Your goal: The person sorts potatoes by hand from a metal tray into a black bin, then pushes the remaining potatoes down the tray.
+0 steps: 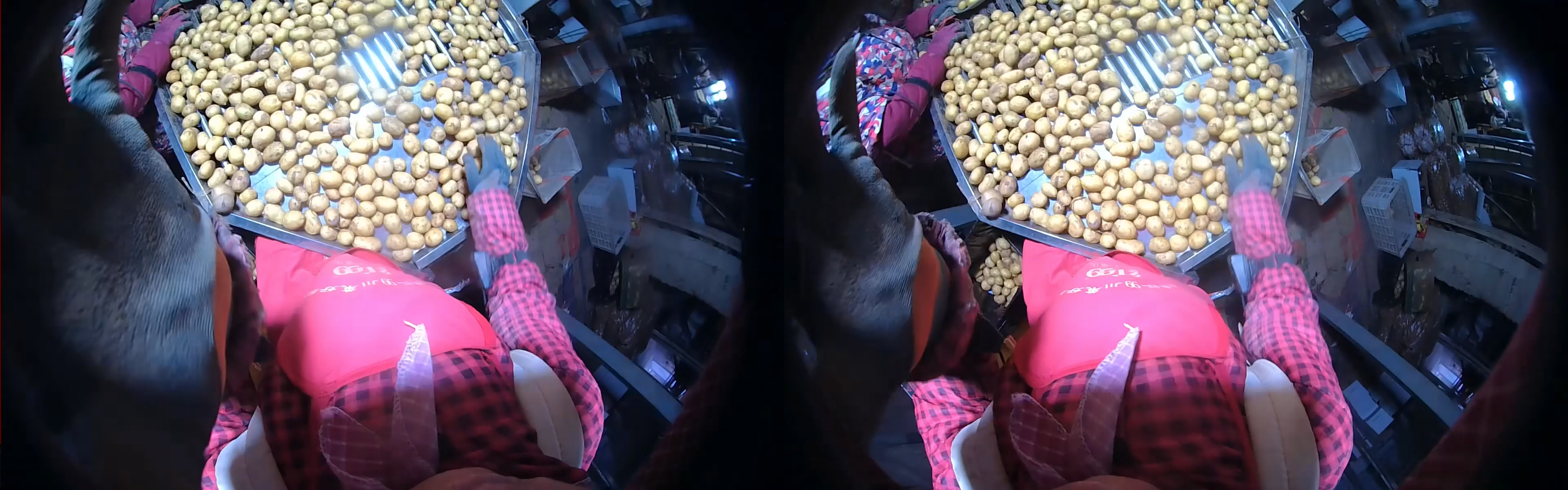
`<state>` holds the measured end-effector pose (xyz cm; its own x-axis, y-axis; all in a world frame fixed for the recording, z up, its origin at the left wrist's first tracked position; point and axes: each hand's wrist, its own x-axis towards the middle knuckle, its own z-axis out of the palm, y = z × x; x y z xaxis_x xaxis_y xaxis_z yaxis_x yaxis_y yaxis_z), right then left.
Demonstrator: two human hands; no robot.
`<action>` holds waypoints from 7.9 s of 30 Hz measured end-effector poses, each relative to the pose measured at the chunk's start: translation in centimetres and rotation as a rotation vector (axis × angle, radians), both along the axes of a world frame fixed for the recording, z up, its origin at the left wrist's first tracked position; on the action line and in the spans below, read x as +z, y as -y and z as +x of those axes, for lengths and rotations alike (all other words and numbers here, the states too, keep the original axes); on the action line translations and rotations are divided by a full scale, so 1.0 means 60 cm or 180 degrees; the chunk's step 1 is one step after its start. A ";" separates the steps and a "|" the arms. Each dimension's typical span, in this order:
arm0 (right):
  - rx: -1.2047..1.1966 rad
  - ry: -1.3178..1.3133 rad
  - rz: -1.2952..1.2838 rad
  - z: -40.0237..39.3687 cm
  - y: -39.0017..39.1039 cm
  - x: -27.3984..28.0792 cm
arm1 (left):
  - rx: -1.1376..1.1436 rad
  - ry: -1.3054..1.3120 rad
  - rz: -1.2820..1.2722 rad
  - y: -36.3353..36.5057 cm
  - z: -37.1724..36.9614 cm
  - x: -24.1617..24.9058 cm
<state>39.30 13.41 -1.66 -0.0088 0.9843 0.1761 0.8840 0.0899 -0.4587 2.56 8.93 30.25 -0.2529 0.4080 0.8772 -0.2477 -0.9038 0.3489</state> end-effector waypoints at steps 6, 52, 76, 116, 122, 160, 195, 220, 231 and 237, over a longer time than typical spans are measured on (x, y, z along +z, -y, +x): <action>-0.0390 -0.0001 -0.0027 0.008 0.075 0.010 | -0.0158 0.0025 0.0080 0.019 0.012 0.022; 0.0043 -0.4364 -0.2293 -0.179 0.244 -0.023 | -0.1241 -0.3056 -0.3995 0.097 0.085 -0.428; 0.1801 0.0300 -0.1371 -0.219 0.138 0.036 | 0.1768 -0.4386 -0.4125 0.140 -0.072 -0.457; 0.1868 0.0190 -0.0326 -0.120 0.170 -0.029 | 0.0350 -0.5256 -0.3244 0.017 0.084 -0.519; 0.2427 0.0055 -0.0113 -0.106 0.167 -0.008 | 0.0491 -0.5154 -0.3528 0.047 0.023 -0.516; 0.0748 -0.1960 -0.2424 -0.162 0.129 0.040 | -0.3444 0.1255 -0.5721 0.160 0.021 -0.503; 0.2943 0.2327 -0.1707 -0.277 0.215 0.007 | -0.1861 -0.1537 -0.4367 0.244 -0.079 -0.470; 0.1280 0.1366 -0.1660 -0.128 0.129 0.024 | -0.2588 0.3198 -0.4369 0.391 -0.283 -0.508; 0.1071 0.1359 -0.1318 -0.179 0.175 0.012 | 0.2227 0.1279 -0.5466 0.405 -0.353 -0.611; 0.0865 0.1159 -0.2040 -0.218 0.142 0.026 | 0.0375 -0.2336 -0.4246 0.234 -0.049 -0.479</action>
<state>26.24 4.88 -0.12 -0.2121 0.8481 -0.4856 0.9736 0.1405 -0.1799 -0.38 -5.12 1.52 -0.0262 0.9867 -0.1606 0.3859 0.1582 0.9089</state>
